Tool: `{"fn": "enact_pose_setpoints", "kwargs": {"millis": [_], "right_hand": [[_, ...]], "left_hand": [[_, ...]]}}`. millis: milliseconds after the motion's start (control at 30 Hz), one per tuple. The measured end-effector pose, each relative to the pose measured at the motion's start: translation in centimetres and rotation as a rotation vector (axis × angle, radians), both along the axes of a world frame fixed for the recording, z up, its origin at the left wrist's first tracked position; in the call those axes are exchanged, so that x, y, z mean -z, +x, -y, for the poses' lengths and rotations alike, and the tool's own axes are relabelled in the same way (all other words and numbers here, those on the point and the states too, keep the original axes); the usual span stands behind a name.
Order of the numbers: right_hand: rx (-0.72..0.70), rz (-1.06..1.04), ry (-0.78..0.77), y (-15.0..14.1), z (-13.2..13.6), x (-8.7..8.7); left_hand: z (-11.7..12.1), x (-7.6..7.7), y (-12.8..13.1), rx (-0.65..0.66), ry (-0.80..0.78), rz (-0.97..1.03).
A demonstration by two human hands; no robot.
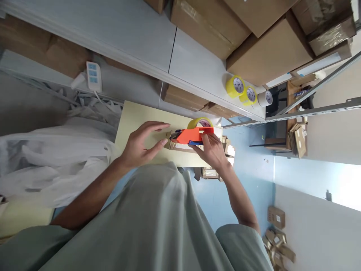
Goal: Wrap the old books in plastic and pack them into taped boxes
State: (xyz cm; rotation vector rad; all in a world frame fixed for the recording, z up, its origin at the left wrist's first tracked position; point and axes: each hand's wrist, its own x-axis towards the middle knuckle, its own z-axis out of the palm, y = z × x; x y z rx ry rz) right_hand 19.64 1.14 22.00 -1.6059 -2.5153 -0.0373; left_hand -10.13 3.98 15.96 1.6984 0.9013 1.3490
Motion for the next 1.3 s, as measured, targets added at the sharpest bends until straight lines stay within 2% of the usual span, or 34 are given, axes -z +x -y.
{"fn": "enact_pose_setpoints", "kwargs": {"millis": [233,367,567,833,1033,1133,1200,1300], "right_hand": [[-0.035,0.051,-0.06,-1.6,1.8,-2.0],[-0.041,0.072,-0.134,-2.5,2.2,-2.5],[-0.018,0.104,-0.175,-3.0,2.4,-2.2],[-0.022,0.082,-0.224,-3.2,2.5,-1.2],[-0.078,0.024,-0.253,-2.7,2.4,0.3],[-0.087,0.007,-0.322,-2.6,2.5,0.4],[-0.076,-0.004,-0.385,-2.7,2.5,0.0],[-0.016,-0.009,-0.528,-3.2,2.3,-0.8]], "left_hand": [[1.7,1.0,-1.1,-0.049,0.074,-0.089],[2.9,1.7,-1.0,-0.094,0.095,-0.082],[4.0,2.4,-0.7,-0.156,0.104,-0.064],[4.5,2.9,-1.0,-0.156,0.057,-0.057],[4.8,3.4,-1.4,-0.07,-0.063,-0.089],[4.8,3.1,-2.1,0.004,-0.14,-0.017],[4.6,2.9,-2.6,0.087,-0.25,0.045],[3.9,3.6,-2.9,0.226,-0.541,0.1]]}}
